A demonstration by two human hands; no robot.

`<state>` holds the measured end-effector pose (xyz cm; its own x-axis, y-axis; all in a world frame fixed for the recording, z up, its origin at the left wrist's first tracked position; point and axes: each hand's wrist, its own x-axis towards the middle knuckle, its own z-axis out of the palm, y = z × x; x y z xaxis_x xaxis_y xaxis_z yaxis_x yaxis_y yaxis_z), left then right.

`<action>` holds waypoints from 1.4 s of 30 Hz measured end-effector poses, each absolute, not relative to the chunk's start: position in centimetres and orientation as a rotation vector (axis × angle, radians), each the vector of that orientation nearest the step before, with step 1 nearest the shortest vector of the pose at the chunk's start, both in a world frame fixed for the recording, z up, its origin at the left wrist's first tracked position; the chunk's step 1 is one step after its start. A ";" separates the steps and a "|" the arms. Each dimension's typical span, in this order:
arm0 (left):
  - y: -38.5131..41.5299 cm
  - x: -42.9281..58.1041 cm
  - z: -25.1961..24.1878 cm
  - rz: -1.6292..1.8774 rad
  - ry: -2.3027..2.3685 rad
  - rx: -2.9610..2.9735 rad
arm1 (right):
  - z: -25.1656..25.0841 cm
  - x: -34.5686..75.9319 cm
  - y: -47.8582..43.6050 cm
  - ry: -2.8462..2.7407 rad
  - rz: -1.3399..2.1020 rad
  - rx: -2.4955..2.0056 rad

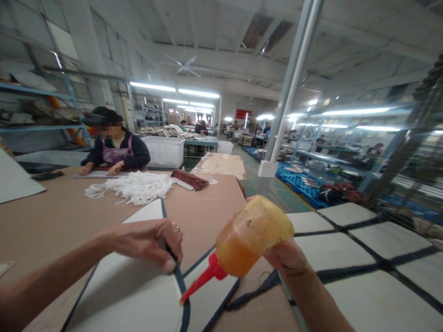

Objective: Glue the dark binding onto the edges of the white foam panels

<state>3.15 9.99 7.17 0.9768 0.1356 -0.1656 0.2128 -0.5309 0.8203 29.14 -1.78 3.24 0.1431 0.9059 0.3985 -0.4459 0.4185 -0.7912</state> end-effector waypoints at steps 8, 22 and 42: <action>10.4 2.0 6.7 -0.017 0.313 2.137 | 4.1 27.5 -4.1 -0.898 1.055 -0.613; 11.0 -0.2 4.8 0.241 0.554 2.116 | -0.4 29.1 -5.4 -0.944 0.901 -0.684; 11.8 -1.3 3.1 0.319 0.600 2.034 | -1.3 28.7 -5.7 -0.924 0.896 -0.767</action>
<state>-1.26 11.75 3.06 0.8450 0.5345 -0.0172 0.2845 -0.4220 0.8608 28.66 -5.66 -1.26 0.3156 0.8892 0.3314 -0.3033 0.4254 -0.8527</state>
